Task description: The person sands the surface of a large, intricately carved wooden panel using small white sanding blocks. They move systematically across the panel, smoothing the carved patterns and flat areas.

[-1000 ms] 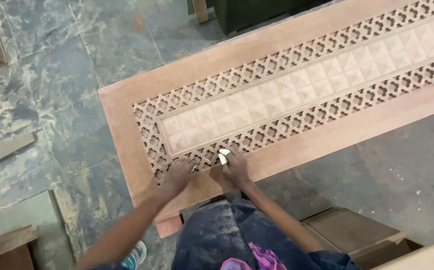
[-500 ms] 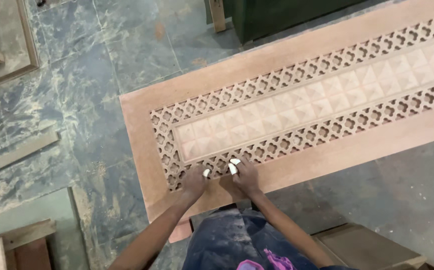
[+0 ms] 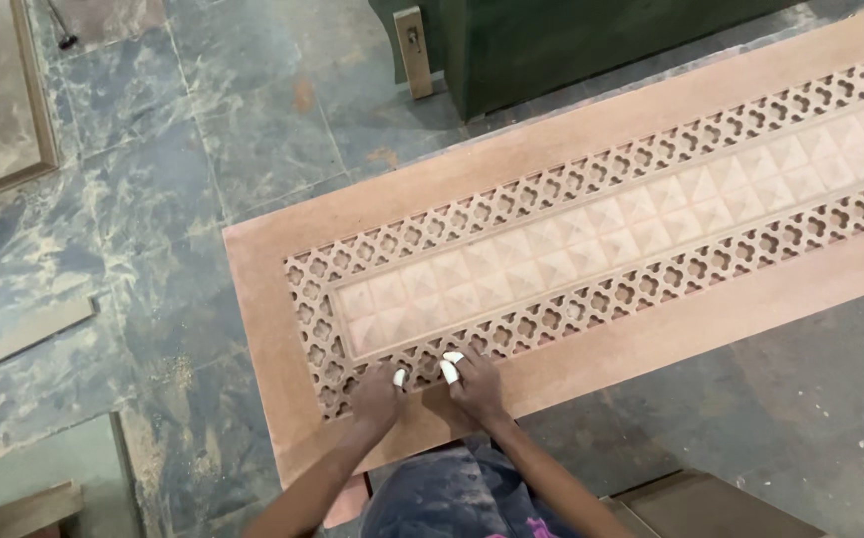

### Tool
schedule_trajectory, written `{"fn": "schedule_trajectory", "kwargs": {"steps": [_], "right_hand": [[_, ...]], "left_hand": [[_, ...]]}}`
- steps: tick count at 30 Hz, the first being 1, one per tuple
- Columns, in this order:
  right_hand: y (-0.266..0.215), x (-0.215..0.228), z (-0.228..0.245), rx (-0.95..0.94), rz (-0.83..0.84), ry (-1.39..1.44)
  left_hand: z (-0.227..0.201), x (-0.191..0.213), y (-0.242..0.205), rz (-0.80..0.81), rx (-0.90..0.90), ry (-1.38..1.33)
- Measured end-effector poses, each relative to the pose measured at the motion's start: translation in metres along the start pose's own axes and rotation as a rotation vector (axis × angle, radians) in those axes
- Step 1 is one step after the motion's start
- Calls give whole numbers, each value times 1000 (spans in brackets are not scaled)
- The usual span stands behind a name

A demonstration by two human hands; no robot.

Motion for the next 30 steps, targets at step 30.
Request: {"fn": "schedule_trajectory", "kwargs": {"steps": [30], "right_hand": [[5, -14, -11, 97, 93, -44]], "left_hand": [[12, 68, -58, -319, -141, -500]]}}
Point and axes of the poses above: each hand's wrist, its own y-axis towards the middle knuckle, its own x-axis out of the back of the hand, z = x × y, the point moved 7 cm from there along y, towards the middle knuckle, and after that the axes turned 13 degrees about z, right-handed, at the moved point
